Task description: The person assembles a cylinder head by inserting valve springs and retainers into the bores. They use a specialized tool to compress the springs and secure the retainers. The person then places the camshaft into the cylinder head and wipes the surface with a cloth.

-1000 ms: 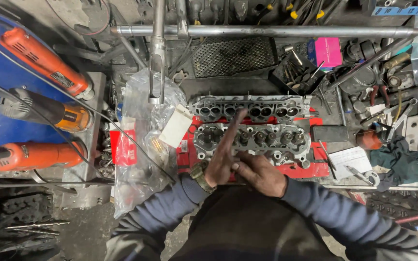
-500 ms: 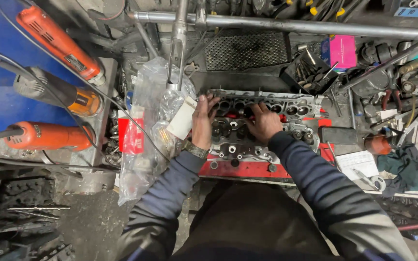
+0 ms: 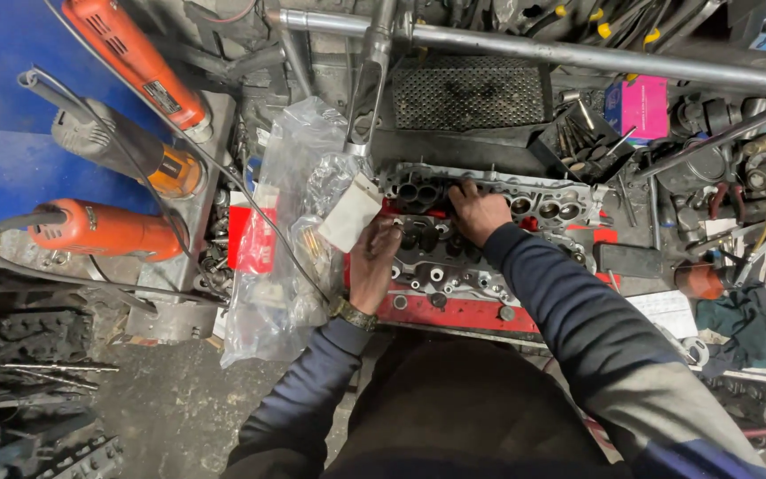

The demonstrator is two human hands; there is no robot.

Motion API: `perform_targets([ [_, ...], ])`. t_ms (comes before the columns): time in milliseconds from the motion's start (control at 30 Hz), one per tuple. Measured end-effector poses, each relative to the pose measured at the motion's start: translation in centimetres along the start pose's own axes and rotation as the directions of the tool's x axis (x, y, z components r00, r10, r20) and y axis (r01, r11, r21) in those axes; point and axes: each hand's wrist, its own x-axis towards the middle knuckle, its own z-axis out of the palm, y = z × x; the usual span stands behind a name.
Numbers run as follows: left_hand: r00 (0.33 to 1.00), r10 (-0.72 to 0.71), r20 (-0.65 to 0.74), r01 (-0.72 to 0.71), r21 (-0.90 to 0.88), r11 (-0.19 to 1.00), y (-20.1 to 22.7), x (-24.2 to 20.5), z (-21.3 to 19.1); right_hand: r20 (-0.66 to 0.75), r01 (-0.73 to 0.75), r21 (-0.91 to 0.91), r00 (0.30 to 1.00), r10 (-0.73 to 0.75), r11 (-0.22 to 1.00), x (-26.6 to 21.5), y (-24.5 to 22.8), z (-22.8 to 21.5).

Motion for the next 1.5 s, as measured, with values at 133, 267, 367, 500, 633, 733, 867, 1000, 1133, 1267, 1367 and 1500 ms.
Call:
perform_targets([
  [133,0.999,0.052,0.009,-0.052,0.016,0.999,1.0,-0.8,-0.2,0.042,-0.005,0.013,0.999,0.004,1.000,-0.3,0.3,-1.5],
  [267,0.994,0.108,0.030,-0.109,0.050,0.993,2.0,-1.4,-0.4,-0.059,-0.115,0.112,0.991,0.123,0.987,-0.5,0.8,-3.9],
  [367,0.983,0.181,0.036,-0.184,0.145,0.972,1.8,-1.4,-0.5,-0.156,-0.154,-0.017,0.976,0.150,0.988,0.5,0.2,-6.0],
  [500,0.932,0.335,0.140,-0.363,0.383,0.850,2.1,-0.5,-0.4,-0.059,-0.275,-0.027,0.960,0.273,0.961,2.3,-0.1,-4.3],
  [633,0.851,0.447,0.276,-0.522,0.541,0.660,0.4,2.2,-0.1,-0.010,-0.281,-0.067,0.960,0.281,0.957,3.6,0.7,-2.6],
  [733,0.843,0.298,0.447,-0.535,0.757,0.376,-3.2,4.5,0.8,0.021,-0.299,-0.089,0.953,0.301,0.950,2.6,0.6,-2.1],
  [867,0.744,0.226,0.629,-0.653,0.755,0.049,-5.6,8.0,2.3,-0.073,-0.278,0.186,0.953,0.295,0.943,0.6,0.5,-6.1],
  [1000,0.720,0.090,0.688,-0.689,0.724,-0.026,-5.4,8.6,3.0,-0.333,-0.097,0.338,0.918,0.216,0.936,-4.1,-0.7,-9.1],
  [1133,0.714,-0.020,0.700,-0.700,0.713,-0.042,-7.9,10.7,2.1,-0.378,-0.023,0.480,0.897,0.231,0.877,-6.9,-2.8,-9.8],
  [1267,0.778,0.127,0.615,-0.621,0.723,0.304,-4.4,8.5,2.2,-0.360,0.023,0.571,0.906,0.225,0.821,-8.3,-5.7,-13.8],
  [1367,0.831,0.194,0.522,-0.498,0.541,0.678,-0.4,5.0,3.2,-0.299,-0.041,0.640,0.907,0.298,0.767,-8.9,-6.8,-14.3],
  [1500,0.855,0.236,0.462,-0.419,0.346,0.839,4.4,1.2,4.7,-0.328,-0.037,0.722,0.861,0.389,0.691,-8.9,-7.4,-17.0],
])
